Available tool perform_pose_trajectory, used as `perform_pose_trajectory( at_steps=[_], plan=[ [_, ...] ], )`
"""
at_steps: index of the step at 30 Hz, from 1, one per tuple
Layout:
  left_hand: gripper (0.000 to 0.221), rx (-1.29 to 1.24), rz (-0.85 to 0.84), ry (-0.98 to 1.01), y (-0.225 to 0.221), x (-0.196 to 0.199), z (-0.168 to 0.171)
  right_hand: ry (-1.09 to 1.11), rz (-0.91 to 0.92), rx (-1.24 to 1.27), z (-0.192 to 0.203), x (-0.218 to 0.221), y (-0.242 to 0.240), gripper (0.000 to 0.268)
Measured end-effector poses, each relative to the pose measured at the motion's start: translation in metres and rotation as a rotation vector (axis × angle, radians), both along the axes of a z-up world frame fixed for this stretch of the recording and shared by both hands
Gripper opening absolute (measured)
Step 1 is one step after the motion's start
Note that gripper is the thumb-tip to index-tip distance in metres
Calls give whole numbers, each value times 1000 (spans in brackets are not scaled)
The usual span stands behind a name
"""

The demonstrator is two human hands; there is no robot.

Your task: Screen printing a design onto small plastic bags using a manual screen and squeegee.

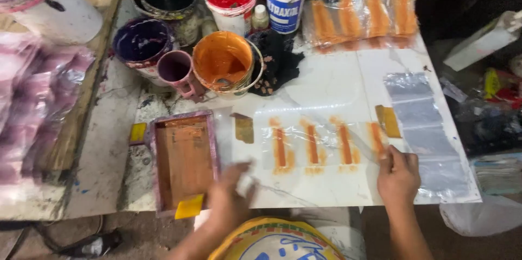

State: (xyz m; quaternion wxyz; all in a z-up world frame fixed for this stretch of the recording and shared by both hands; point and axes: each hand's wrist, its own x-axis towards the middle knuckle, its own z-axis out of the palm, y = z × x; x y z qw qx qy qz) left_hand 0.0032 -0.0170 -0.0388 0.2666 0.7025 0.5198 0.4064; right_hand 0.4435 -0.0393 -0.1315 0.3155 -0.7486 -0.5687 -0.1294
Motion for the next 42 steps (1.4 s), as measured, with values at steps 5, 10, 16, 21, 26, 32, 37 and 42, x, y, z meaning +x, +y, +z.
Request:
perform_pose_trajectory(
  at_steps=[5,10,16,21,26,32,37,42],
  plan=[
    [72,-116,-150,-159,-14,28,-17,-85,67,14,-3,5,-1,27],
    [76,190,-160,-213,-1,22,-20,-164,-8,-31,-23,18,-4,29],
    [77,9,38,-85,6,-1,-36,-279,-4,41,-35,24,-8,23],
    [77,-361,204,-52,24,-29,-7,-274,-71,11,-48,30,-6,35],
    [63,-10,124,-16,28,-34,-53,-238,27,12,-15,12,1,26],
    [64,45,-34,259,33,12,-48,-80,-4,18,4,-1,0,30],
    [71,-12,2,319,63,42,-48,21,-149,-134,-2,5,8,33],
    [44,-54,220,458,95,61,-58,26,-273,-202,-9,15,31,27]
  ],
)
